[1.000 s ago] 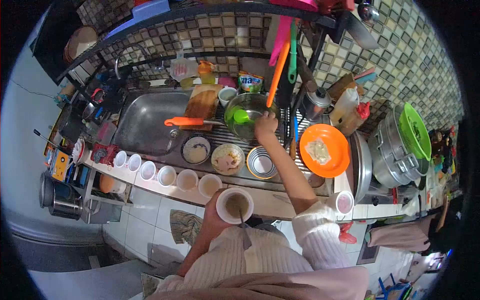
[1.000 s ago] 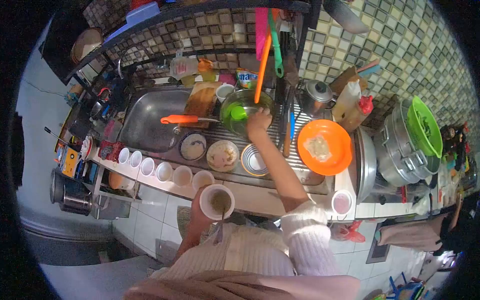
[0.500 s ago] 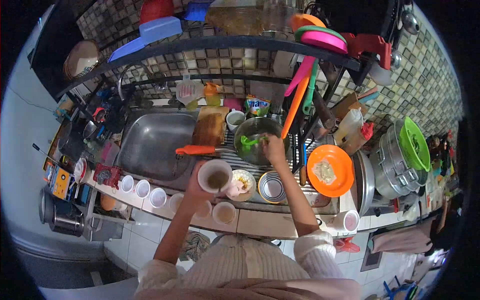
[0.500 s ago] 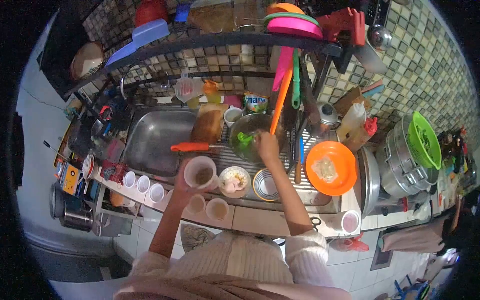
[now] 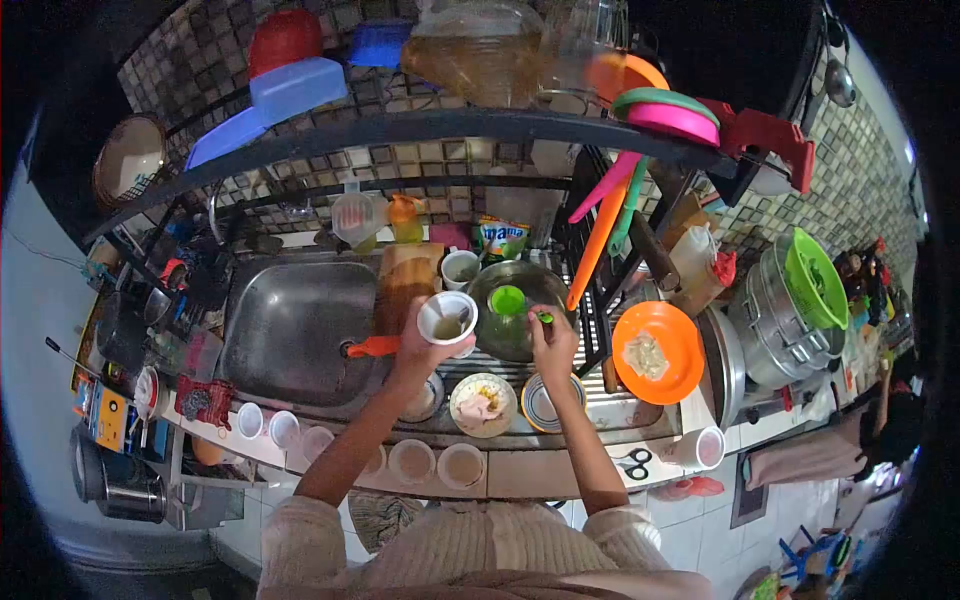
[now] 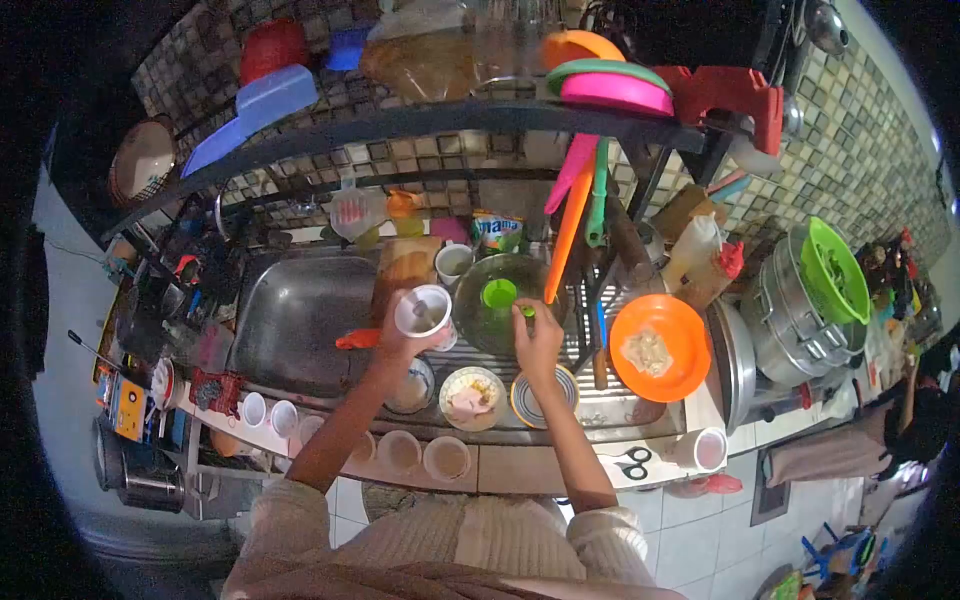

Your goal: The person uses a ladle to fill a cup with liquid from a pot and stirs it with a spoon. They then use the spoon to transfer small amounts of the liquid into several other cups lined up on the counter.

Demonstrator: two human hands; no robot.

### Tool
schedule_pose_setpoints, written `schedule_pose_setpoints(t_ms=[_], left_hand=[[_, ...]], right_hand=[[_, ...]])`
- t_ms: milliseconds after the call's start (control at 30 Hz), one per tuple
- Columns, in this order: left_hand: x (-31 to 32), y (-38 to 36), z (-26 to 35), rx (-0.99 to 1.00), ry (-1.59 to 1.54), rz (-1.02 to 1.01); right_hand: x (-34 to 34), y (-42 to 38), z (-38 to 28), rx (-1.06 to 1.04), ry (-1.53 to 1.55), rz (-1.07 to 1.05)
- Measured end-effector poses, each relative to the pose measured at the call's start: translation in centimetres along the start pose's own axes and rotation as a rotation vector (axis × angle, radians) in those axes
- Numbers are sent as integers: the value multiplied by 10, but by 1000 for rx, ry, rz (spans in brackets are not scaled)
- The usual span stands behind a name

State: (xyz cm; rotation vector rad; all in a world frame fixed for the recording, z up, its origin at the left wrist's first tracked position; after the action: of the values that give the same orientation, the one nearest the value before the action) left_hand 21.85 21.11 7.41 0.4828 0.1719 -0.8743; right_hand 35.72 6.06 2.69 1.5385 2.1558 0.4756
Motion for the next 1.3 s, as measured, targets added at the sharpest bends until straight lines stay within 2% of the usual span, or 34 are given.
schedule_pose_setpoints(t_ms=[33,100,167,233,467,533,700,767,833,900,967,1067,1133,1267,1300], left_hand=[[5,0,-1,-7,-5,-7],[14,3,-3,-146,-224,5],[23,8,-23,-66,-141,45],[32,11,-33,-182,-279,-17],[52,16,-40,-174,-248,108],[55,20,-41,-236,-212,142],[65,26,-52,-198,-195,167],[70,25,-55,-216,-138,154],[73,23,-52,-247,-62,180],[77,25,-53,-161,-27,192],[79,25,-51,-158,-37,197],[78,24,-43,-138,10,169],[78,24,-42,-24,-56,177],[74,22,-38,-23,-120,146],[73,22,-37,-28,-113,148]], right_hand=[[-2,-4,-2,8,-8,0],[-6,-6,-4,83,102,61],[-11,-6,-12,66,106,83],[-18,-6,-31,136,139,95],[-33,-5,-48,70,159,124],[-36,-5,-54,51,127,130],[-41,1,-81,81,122,139],[-38,0,-93,24,230,177],[-35,-1,-95,10,188,134],[-32,-2,-97,-5,147,92],[-29,-3,-104,-305,-46,15],[-28,-4,-105,-388,-43,-69],[-29,-7,-104,-424,-45,-135],[-37,-14,-96,-524,-52,-86],[-40,-20,-93,-522,-39,-17]])
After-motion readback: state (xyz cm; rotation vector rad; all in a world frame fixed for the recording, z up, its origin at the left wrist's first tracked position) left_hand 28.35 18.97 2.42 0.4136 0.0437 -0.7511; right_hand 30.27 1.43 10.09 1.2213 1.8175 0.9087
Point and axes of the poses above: each hand's wrist, its own y-axis towards the middle knuckle, its own x-axis out of the palm, z = x × y, the point moved 2 cm from there along y, towards the middle knuckle, and after that the axes turned 7 degrees about y, right-handed, at the moved point
